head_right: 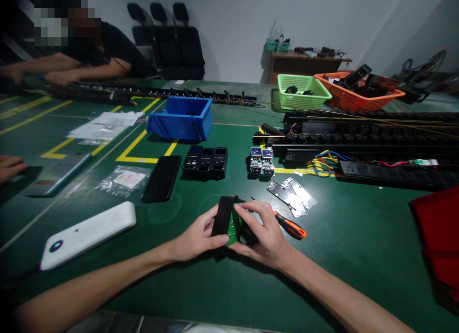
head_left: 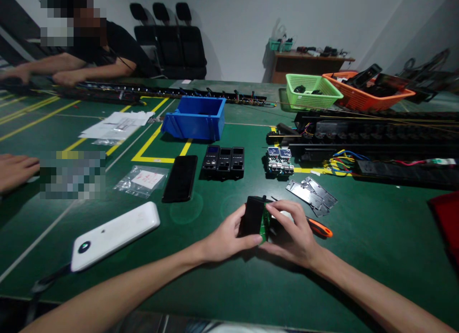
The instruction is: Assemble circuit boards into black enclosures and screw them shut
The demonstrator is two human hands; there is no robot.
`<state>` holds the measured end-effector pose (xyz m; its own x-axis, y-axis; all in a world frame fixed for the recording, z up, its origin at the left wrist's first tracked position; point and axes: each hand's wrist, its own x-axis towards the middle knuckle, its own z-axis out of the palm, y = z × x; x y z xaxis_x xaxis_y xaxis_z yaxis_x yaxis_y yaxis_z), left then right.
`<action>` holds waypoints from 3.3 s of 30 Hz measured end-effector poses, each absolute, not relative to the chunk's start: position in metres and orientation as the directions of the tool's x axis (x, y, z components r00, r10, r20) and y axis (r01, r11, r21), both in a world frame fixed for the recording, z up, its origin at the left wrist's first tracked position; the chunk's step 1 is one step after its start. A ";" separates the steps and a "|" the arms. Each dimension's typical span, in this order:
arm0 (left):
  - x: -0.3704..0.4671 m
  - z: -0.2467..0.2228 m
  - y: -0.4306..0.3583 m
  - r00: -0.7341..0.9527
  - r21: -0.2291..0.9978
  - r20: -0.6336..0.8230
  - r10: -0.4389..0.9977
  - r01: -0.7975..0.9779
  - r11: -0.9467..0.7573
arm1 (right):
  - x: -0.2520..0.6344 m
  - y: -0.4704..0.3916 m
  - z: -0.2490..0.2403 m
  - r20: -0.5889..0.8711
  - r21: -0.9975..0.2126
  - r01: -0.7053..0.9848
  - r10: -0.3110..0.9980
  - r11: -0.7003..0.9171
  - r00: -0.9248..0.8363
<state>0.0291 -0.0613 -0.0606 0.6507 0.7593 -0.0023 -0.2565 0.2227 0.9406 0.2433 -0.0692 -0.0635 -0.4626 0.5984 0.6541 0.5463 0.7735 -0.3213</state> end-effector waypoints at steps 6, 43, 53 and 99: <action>0.029 -0.060 -0.061 0.641 0.943 -0.013 0.768 -0.248 0.223 | 0.242 -0.070 -0.064 0.628 -0.336 0.553 0.619 0.762 -0.471; 0.023 -0.049 -0.062 0.647 0.996 -0.029 0.762 0.087 -0.036 | 0.245 -0.064 -0.065 0.237 -0.932 0.190 0.914 0.310 -0.329; 0.025 -0.056 -0.055 0.517 0.991 -0.050 0.854 -0.082 0.108 | 0.248 -0.058 -0.066 0.212 -0.950 0.178 0.947 0.258 -0.242; 0.023 -0.051 -0.047 0.389 0.965 -0.161 0.907 -0.131 0.227 | 0.245 -0.056 -0.065 0.088 -0.992 0.084 0.994 0.093 -0.068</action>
<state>0.0225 -0.0473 -0.0515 0.3891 0.9070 -0.1609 -0.1308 0.2272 0.9650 0.2453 -0.0559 -0.0654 -0.0681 0.9938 0.0876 0.0838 0.0932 -0.9921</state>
